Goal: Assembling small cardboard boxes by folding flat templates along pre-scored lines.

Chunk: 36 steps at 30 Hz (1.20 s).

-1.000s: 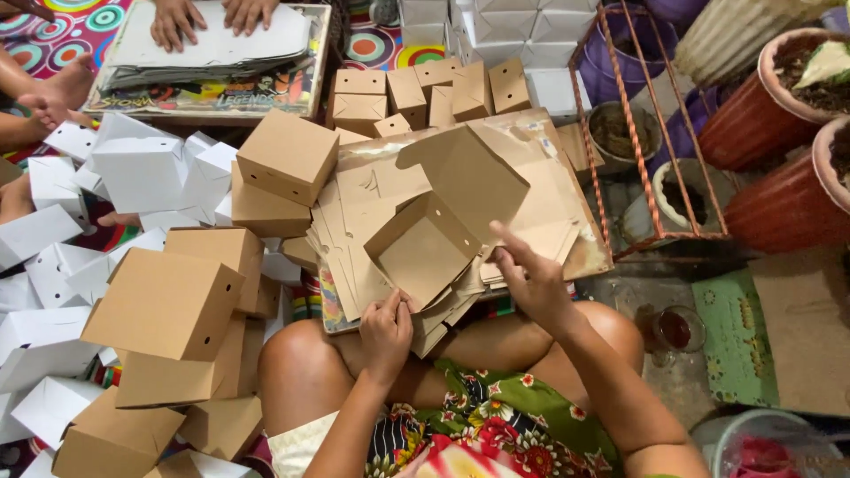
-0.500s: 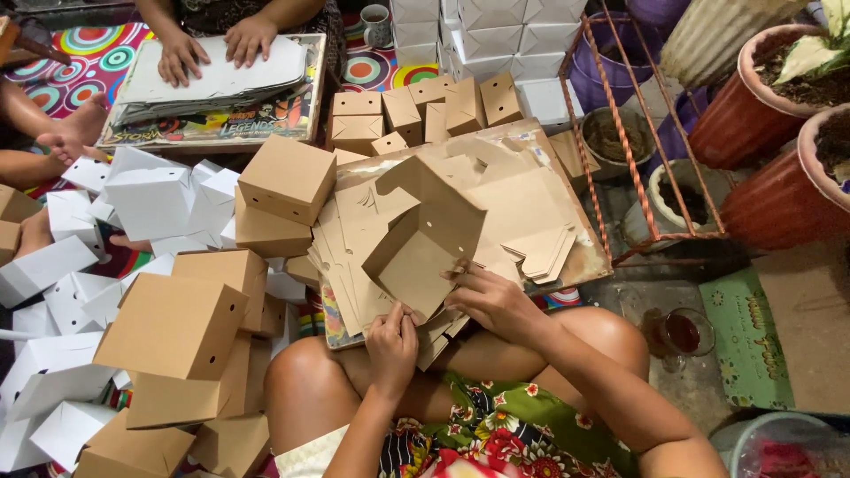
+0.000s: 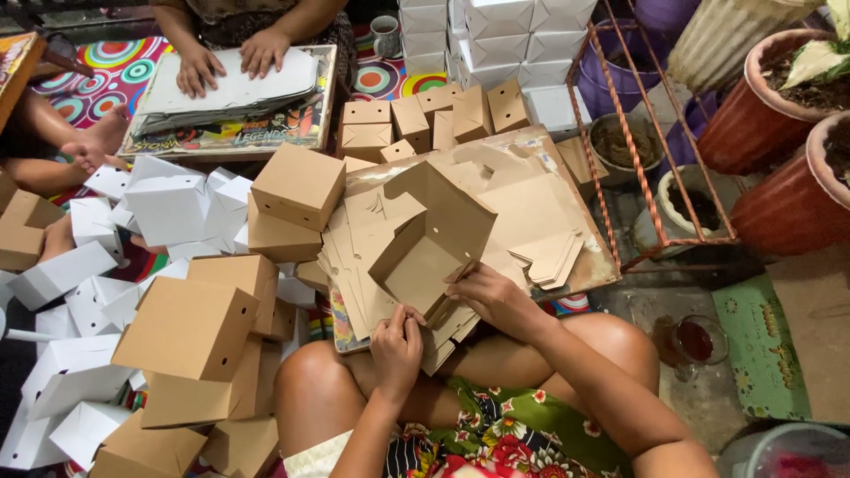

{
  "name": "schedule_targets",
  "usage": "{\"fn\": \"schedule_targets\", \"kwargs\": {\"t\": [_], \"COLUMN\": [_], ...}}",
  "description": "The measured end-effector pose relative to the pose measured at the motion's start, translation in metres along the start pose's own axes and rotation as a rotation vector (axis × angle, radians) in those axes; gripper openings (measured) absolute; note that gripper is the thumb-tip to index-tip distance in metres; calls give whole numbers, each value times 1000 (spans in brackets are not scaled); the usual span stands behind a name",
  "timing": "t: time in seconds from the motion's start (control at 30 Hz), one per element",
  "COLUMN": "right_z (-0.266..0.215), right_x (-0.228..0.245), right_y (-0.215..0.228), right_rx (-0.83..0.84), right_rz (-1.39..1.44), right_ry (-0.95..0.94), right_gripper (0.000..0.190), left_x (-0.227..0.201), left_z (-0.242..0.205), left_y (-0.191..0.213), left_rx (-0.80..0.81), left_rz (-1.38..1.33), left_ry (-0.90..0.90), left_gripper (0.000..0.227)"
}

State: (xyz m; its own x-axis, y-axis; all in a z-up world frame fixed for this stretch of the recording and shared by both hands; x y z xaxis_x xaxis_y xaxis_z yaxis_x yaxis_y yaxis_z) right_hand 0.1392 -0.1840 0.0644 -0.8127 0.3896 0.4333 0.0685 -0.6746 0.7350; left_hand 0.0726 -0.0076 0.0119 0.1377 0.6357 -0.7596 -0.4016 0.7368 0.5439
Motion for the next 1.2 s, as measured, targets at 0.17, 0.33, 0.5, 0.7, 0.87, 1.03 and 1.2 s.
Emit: {"fn": "schedule_targets", "kwargs": {"t": [0.17,0.33,0.5,0.7,0.87,1.03,1.2], "right_z": [-2,-3,-22,-37,34,93,78], "right_x": [9,19,30,55,78,-7,-64], "right_y": [-1,-8,8,48,39,-49,-116], "right_rx": [-72,-106,-150,-150,-88,25,266], "right_rz": [-114,-276,-109,145,130,-129,-583], "right_ry": [124,167,46,-119,-19,-157,-140], "right_gripper": [28,31,38,30,40,68,62], "left_x": [8,-3,14,5,11,-5,3], "left_z": [2,6,4,5,-1,-3,-2], "left_y": [-3,-1,-4,-4,-24,-16,-14], "left_rx": [2,3,5,24,37,-33,3], "left_rz": [13,7,21,-1,31,-42,-107], "left_ry": [42,17,57,78,79,-38,27], "left_gripper": [18,22,18,17,14,9,14]}}
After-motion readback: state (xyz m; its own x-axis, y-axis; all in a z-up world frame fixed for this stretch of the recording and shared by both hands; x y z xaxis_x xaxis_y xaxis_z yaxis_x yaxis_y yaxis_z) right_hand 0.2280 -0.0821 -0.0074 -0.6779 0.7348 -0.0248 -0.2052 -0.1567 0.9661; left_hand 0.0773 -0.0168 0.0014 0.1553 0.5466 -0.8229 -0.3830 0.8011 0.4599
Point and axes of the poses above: each hand's wrist, its own z-axis towards the middle knuckle, its own y-axis out of the back of the hand, x = y × z, the point moved 7 cm from there along z, towards the middle knuckle, and after that the axes turned 3 degrees about -z, right-handed, at the moved point
